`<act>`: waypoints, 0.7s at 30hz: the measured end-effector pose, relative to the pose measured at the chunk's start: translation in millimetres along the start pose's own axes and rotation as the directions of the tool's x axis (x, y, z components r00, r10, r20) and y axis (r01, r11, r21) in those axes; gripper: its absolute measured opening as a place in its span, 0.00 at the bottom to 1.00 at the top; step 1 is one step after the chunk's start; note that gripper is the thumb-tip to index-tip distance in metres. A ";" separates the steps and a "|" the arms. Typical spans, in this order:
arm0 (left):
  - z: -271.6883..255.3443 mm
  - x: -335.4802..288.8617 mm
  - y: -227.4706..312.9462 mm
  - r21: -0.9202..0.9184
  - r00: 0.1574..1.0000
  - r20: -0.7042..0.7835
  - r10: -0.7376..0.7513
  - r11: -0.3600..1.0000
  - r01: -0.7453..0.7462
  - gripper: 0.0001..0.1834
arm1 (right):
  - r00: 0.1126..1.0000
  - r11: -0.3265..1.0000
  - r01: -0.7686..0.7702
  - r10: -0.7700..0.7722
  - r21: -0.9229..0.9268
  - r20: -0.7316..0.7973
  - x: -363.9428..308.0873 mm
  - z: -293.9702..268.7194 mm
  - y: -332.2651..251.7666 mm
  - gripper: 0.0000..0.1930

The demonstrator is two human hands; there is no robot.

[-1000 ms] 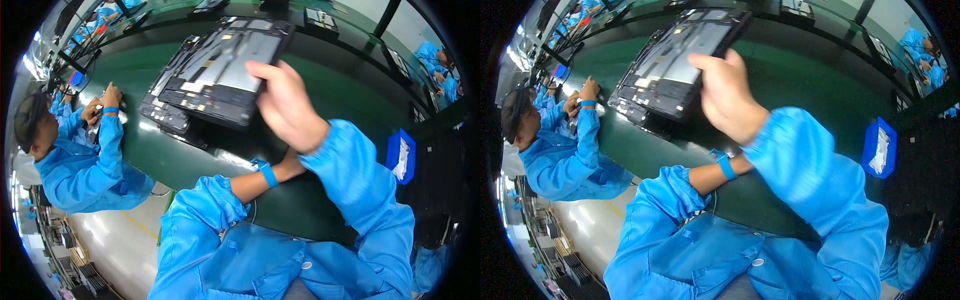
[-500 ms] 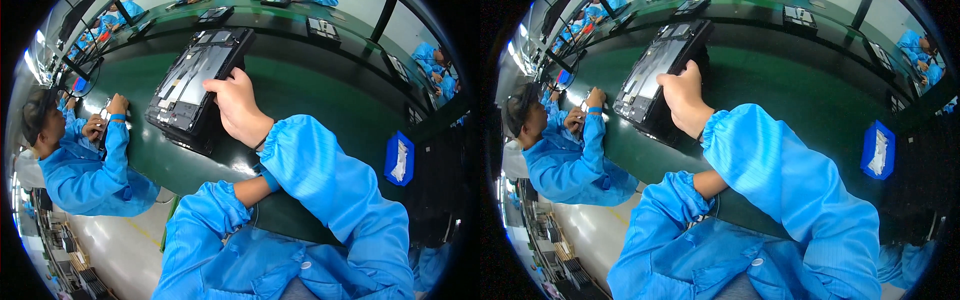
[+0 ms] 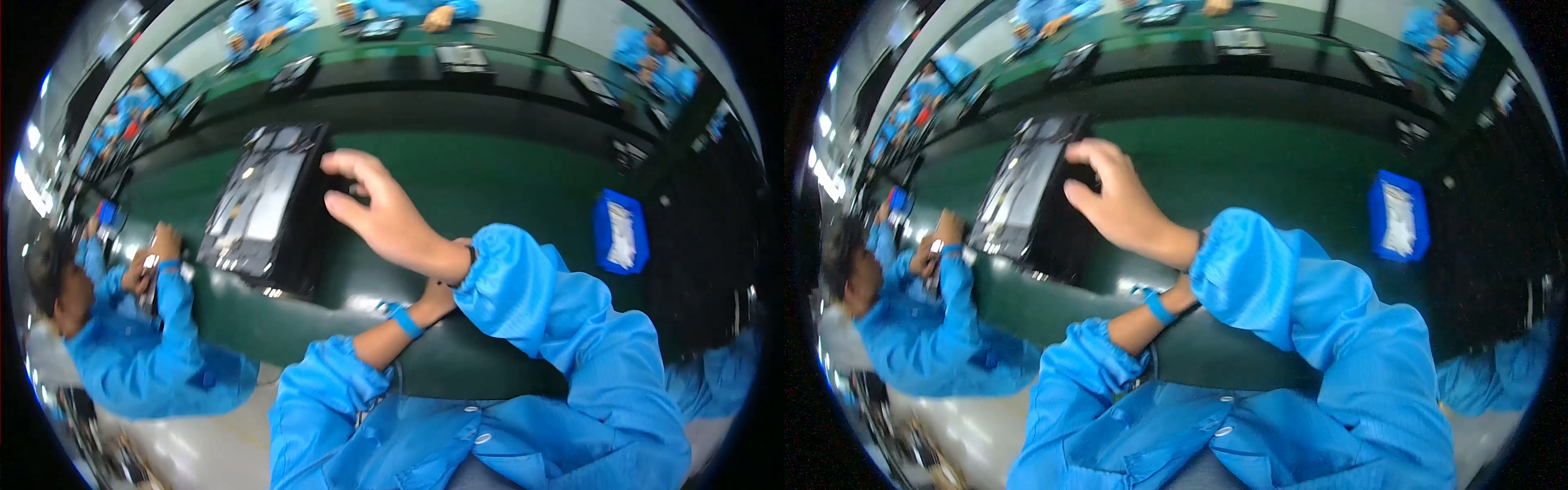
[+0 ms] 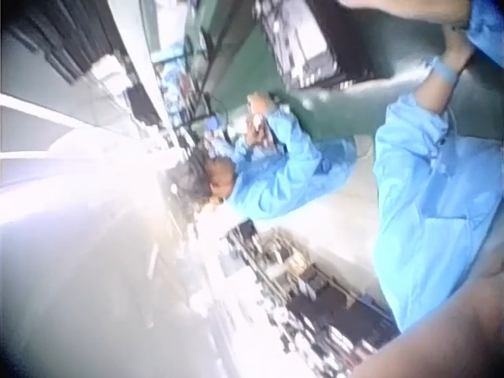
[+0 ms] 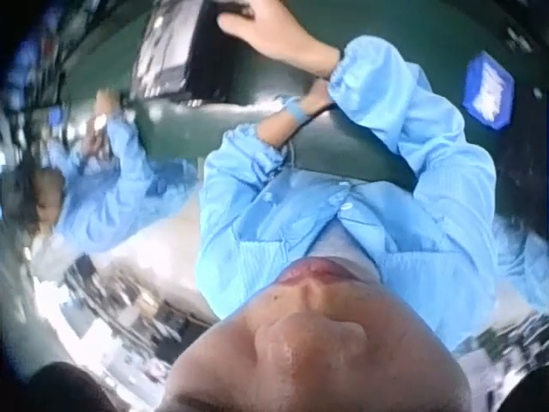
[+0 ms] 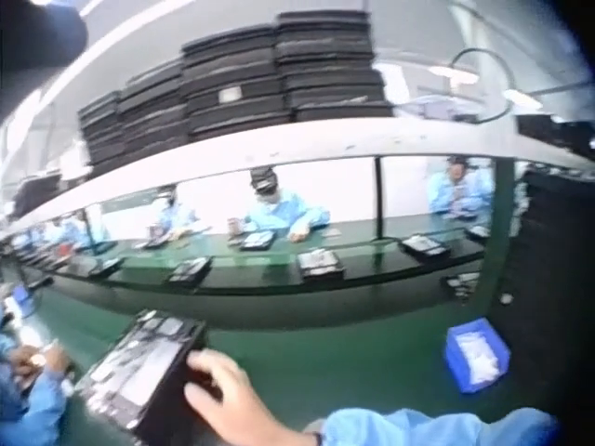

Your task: The person connects ribbon cables to tablet screens by hand on an assembly line.

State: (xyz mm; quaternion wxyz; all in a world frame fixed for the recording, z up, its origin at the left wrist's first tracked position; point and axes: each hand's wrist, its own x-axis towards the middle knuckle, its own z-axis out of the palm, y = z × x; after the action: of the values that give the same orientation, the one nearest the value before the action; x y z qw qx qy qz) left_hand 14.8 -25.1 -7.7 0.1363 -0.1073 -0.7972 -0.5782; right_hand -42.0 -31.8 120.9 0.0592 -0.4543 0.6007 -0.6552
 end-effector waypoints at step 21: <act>62.6 23.2 52.6 0.196 0.977 0.212 -0.020 0.980 -0.023 0.23 | 0.997 0.941 -0.057 0.069 -0.334 0.025 -211.7 -153.7 -6.6 0.05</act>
State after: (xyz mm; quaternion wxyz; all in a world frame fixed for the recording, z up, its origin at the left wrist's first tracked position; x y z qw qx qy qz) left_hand 4.4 51.0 28.8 0.0604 -0.1551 -0.8606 -0.4814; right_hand -18.6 214.6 36.1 0.0137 -0.4503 0.7157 -0.5337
